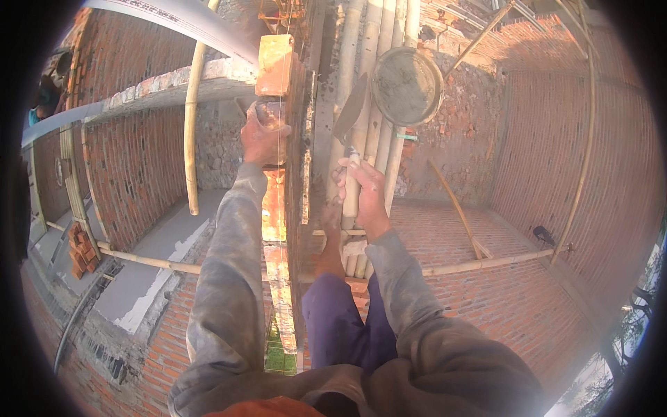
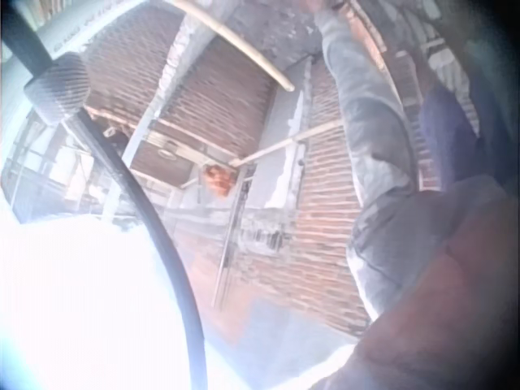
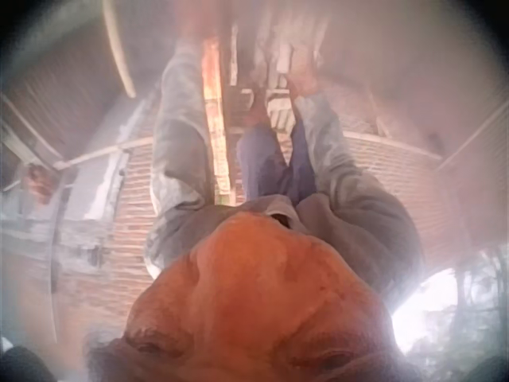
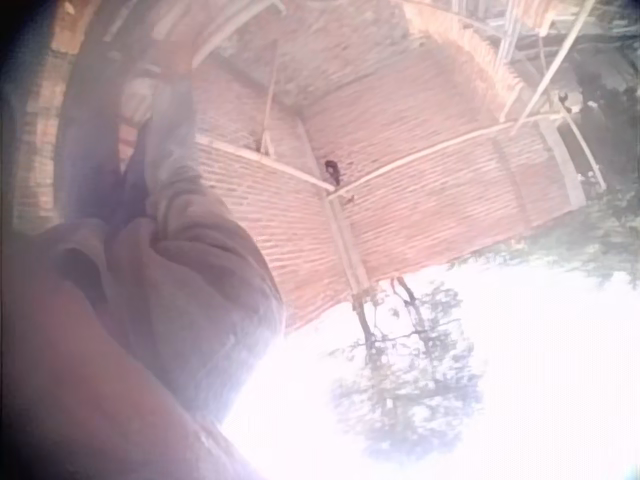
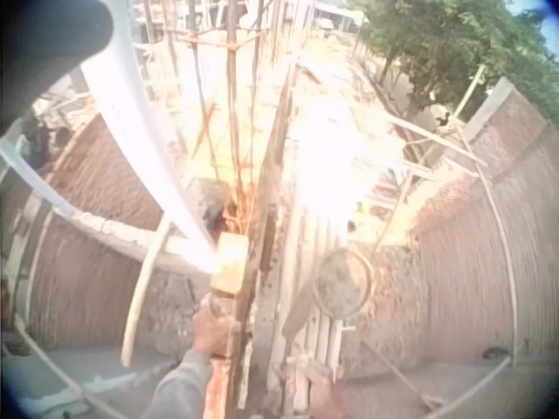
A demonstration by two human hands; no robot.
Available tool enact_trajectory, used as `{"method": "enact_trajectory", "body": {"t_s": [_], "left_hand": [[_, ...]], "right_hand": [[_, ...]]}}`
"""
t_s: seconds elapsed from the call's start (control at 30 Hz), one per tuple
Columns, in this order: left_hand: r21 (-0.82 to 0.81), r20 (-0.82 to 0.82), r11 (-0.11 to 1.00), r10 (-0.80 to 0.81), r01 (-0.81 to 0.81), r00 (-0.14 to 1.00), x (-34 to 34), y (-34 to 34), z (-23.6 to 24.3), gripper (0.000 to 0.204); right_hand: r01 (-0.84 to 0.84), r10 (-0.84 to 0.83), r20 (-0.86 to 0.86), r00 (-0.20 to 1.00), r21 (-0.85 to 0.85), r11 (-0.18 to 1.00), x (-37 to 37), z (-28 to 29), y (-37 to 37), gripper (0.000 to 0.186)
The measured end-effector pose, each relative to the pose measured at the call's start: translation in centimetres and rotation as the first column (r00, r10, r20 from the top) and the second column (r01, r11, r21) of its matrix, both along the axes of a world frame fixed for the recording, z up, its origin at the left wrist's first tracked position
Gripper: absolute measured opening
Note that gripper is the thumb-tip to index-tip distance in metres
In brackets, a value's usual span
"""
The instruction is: The person applies mortar to a brick using a trowel and places it on a brick wall under construction. They repeatedly pick up bricks, apply mortar, and set them in place while standing on bamboo scaffolding.
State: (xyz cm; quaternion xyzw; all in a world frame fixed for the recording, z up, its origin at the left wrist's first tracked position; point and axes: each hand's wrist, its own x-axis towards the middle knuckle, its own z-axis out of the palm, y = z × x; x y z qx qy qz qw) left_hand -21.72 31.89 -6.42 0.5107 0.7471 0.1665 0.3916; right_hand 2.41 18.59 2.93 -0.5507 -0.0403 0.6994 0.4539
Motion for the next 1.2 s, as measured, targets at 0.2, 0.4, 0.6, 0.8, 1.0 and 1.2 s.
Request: {"method": "enact_trajectory", "body": {"t_s": [0.2, 0.4, 0.6, 0.8, 1.0, 1.2], "left_hand": [[-0.121, 0.517, 0.982, 0.185, -0.143, 0.836, -2.0, -0.1, -0.8, 0.071], [-0.155, 0.621, 0.970, 0.245, -0.190, 0.745, -2.6, -0.3, -1.8, 0.066], [-0.134, 0.562, 0.978, 0.208, -0.161, 0.801, -2.2, -0.2, -1.5, 0.068], [-0.161, 0.553, 0.979, 0.195, -0.126, 0.810, -2.3, 0.0, -1.0, 0.070], [-0.085, 0.432, 0.988, 0.153, -0.128, 0.889, -1.4, 0.6, 1.1, 0.078], [-0.105, 0.629, 0.988, 0.153, -0.112, 0.762, -0.5, 3.7, 1.3, 0.084]], "right_hand": [[0.074, -0.149, -0.439, 0.886, -0.184, 0.980, -2.5, -4.4, -0.4, 0.046], [0.122, -0.197, -0.475, 0.858, -0.185, 0.975, -5.6, -4.5, 0.5, 0.044], [0.012, -0.076, -0.501, 0.862, -0.129, 0.992, -6.3, -4.2, 1.4, 0.044], [-0.128, 0.109, -0.226, 0.968, -0.068, 0.989, -2.3, -2.1, 0.7, 0.035], [-0.401, 0.345, 0.579, 0.739, -0.034, 0.915, 10.0, -1.9, -0.5, 0.016], [-0.464, 0.338, 0.780, -0.527, -0.597, 0.654, 25.1, -5.6, 6.6, 0.016]]}}
